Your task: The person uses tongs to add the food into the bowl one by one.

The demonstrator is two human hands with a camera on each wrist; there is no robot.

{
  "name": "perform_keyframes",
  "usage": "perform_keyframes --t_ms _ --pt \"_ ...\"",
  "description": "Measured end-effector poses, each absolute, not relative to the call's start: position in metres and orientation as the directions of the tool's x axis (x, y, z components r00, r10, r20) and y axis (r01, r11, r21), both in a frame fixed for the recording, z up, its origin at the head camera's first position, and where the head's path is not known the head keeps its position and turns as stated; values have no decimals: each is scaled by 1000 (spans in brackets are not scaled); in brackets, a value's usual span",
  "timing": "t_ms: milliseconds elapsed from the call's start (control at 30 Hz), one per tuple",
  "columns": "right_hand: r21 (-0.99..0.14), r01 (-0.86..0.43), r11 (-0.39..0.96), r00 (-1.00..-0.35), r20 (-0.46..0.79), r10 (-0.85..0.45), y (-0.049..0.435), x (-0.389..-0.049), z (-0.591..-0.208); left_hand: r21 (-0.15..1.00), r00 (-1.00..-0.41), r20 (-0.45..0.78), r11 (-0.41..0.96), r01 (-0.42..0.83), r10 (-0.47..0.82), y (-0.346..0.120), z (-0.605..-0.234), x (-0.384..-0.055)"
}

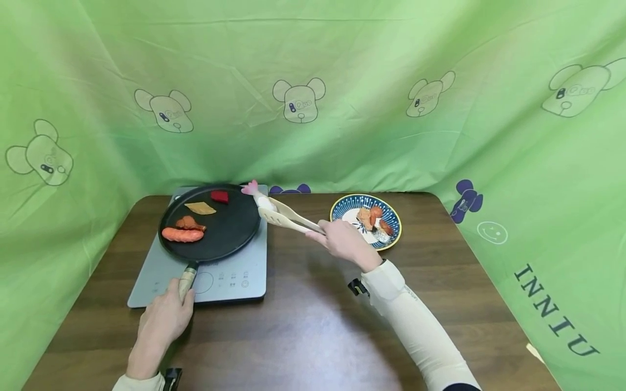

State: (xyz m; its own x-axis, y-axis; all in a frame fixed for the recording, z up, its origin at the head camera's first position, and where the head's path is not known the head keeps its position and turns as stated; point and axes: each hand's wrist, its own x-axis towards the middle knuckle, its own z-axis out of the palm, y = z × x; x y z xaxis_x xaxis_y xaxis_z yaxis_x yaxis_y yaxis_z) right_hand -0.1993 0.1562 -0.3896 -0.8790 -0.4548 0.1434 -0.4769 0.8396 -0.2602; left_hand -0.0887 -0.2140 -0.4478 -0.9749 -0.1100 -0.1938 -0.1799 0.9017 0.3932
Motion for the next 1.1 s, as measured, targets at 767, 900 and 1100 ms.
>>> perform_keyframes --t_ms 767,900,1100 --pt "-243 -460 854 -887 85 -454 119 -220 -394 405 -976 -191 897 -179 -109 -213 -447 -90" --pt "-240 -444 863 -895 70 -441 115 -223 -398 404 -975 -193 897 -182 -110 -213 -447 -89" --pt "-250 -434 865 -899 58 -435 109 -225 -401 403 -976 -191 898 -178 -108 -214 -447 -89"
